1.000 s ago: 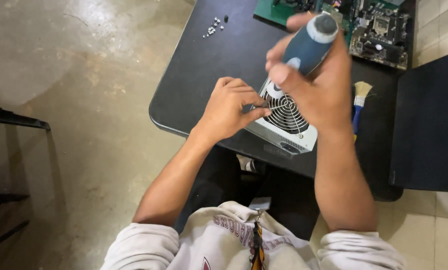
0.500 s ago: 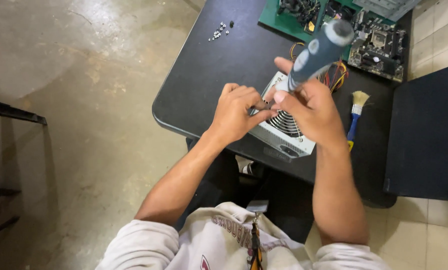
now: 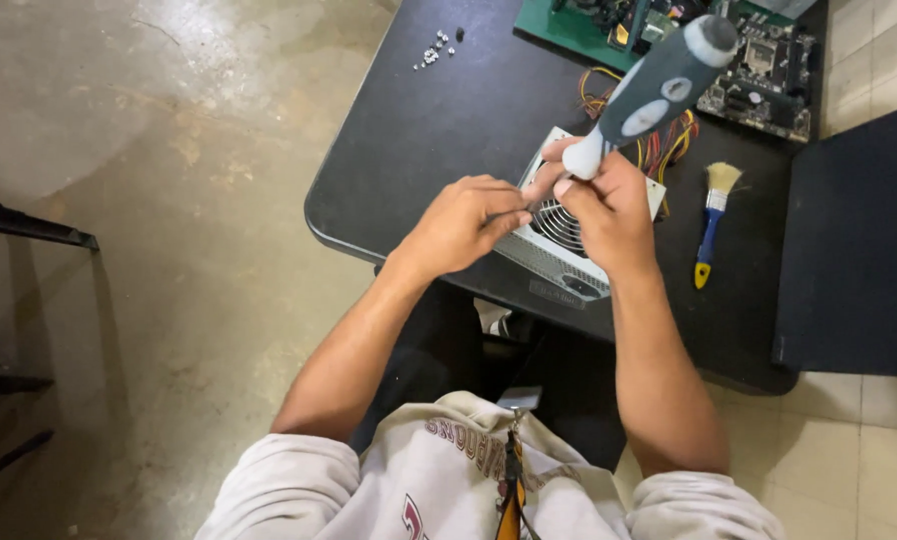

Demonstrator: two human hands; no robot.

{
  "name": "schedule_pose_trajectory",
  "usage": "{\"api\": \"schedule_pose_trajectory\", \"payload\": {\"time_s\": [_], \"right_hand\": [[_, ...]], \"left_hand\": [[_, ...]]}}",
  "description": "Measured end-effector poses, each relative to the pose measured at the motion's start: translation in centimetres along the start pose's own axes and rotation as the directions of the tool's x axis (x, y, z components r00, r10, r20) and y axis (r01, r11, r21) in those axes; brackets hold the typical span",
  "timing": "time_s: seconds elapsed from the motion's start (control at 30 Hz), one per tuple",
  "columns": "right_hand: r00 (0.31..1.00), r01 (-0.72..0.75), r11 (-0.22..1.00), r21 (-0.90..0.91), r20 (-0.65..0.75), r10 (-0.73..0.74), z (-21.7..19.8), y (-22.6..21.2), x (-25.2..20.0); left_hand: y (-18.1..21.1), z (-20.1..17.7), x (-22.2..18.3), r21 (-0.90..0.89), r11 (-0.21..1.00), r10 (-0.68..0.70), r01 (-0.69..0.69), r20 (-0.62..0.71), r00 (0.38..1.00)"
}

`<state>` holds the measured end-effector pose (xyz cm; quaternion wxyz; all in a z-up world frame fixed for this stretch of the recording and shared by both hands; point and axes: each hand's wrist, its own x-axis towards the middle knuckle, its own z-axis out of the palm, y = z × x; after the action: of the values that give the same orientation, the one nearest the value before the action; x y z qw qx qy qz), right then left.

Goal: Disassembling a computer power supply unit by removing screws and opening the metal casing.

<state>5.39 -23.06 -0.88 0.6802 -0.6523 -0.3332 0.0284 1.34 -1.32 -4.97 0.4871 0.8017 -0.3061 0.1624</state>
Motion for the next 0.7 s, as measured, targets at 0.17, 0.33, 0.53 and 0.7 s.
{"api": "schedule_pose_trajectory", "payload": {"time_s": [0.17, 0.33, 0.53, 0.7], "right_hand": [[0.997, -0.032, 0.998, -0.052, -0.075, 0.028, 0.2, -0.1, -0.4], [0.994, -0.021, 0.966, -0.257, -0.110, -0.008, 2.0, -4.0, -0.4], [0.989, 0.150, 0.878, -0.454, 0.066, -0.135, 1.1, -8.2, 1.1], [0.801, 0.471, 0.854, -0.221, -0.299, -0.519, 2.7, -13.2, 4.5]], "left_hand": [[-0.1, 0.2, -0.3, 0.051, 0.997, 0.065, -0.062, -0.074, 0.995], [0.1, 0.0, -0.4, 0.042, 0.996, 0.078, -0.073, -0.120, 0.990], [0.8, -0.2, -0.4, 0.080, 0.995, 0.062, -0.055, -0.086, 0.994], [0.2, -0.1, 0.0, 0.104, 0.995, 0.010, -0.009, -0.006, 1.000]]}}
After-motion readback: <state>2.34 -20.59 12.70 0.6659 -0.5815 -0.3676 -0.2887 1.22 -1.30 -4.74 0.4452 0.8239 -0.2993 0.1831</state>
